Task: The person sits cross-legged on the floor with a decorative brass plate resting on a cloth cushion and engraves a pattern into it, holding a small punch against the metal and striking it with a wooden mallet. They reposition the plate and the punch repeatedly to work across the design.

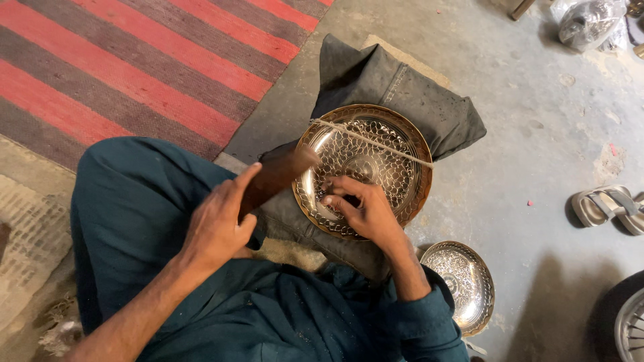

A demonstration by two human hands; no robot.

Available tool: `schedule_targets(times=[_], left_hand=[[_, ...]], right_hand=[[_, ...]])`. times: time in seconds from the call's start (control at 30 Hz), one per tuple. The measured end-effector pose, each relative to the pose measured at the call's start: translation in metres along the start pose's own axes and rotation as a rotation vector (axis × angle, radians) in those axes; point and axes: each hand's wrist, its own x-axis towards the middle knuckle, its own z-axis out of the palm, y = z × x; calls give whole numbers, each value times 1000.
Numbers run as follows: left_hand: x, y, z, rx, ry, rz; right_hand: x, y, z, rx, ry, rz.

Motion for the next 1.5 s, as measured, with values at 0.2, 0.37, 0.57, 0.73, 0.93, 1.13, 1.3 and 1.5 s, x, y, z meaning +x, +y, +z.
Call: schedule_targets(times=[0.2,0.37,0.57,0.73,0.93,1.13,1.3,1.5], left_hand=[[1,-3,0,-10,21,10],[0,-2,1,52,44,26],[1,0,2,58,71,17],[3,-3,2,-11,59,32],[4,-4,2,0,21,9],[4,-4,1,7,58,28],[5,-4,2,21,53,37],[6,-3,3,-4,23,28]], right_hand=[[0,-1,-1,-24,-6,33],[1,-1,-2,-22,-17,28],[0,1,-2,-25,-11,-11],[1,4,-2,-29,-53,15],[0,4,-3,-3,-48,-39],[-1,3,-5,24,-55,-27],[-1,1,-5,34,-60,-23],[0,1,-7,5,-70,-26]])
